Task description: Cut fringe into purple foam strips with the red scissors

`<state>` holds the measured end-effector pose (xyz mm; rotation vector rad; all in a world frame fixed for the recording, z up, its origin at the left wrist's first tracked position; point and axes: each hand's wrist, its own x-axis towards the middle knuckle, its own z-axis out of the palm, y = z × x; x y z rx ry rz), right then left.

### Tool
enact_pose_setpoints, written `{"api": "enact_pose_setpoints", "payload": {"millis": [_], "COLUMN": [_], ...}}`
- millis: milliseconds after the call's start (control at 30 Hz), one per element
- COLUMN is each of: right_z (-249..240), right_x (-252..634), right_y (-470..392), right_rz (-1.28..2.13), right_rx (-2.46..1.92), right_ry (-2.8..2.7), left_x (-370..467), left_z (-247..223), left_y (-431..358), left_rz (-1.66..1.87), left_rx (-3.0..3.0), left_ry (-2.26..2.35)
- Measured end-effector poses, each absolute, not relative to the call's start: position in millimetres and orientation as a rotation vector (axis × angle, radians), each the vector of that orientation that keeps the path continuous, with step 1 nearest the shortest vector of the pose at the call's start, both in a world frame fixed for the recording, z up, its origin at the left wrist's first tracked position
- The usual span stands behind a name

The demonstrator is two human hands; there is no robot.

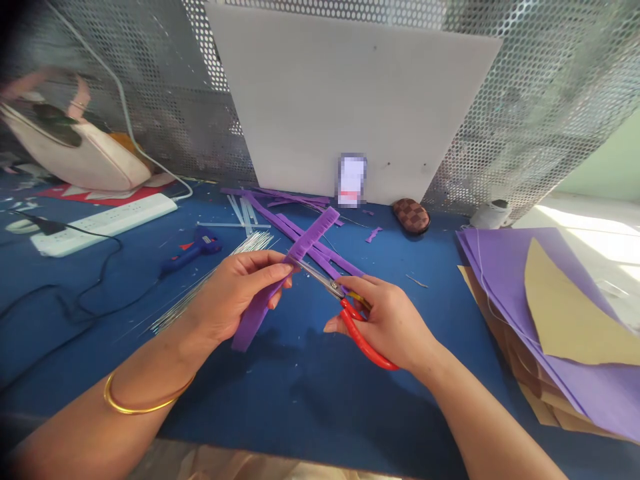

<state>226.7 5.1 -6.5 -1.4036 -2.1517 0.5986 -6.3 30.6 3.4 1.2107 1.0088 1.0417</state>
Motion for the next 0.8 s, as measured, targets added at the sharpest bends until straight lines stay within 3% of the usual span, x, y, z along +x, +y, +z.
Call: {"api": "enact_pose_setpoints", "payload": {"millis": [800], "right_z": [-7.4], "right_x": [225.4], "right_y": [3.1], "right_rz": [0.591], "right_rx": [-1.374], "right_ry": [-2.199], "left_x": [-5.1], "left_z": [7.2], "left_y": [30.3], "left_rz": [1.027], "left_rx": [1.228], "left_ry": [1.054]}}
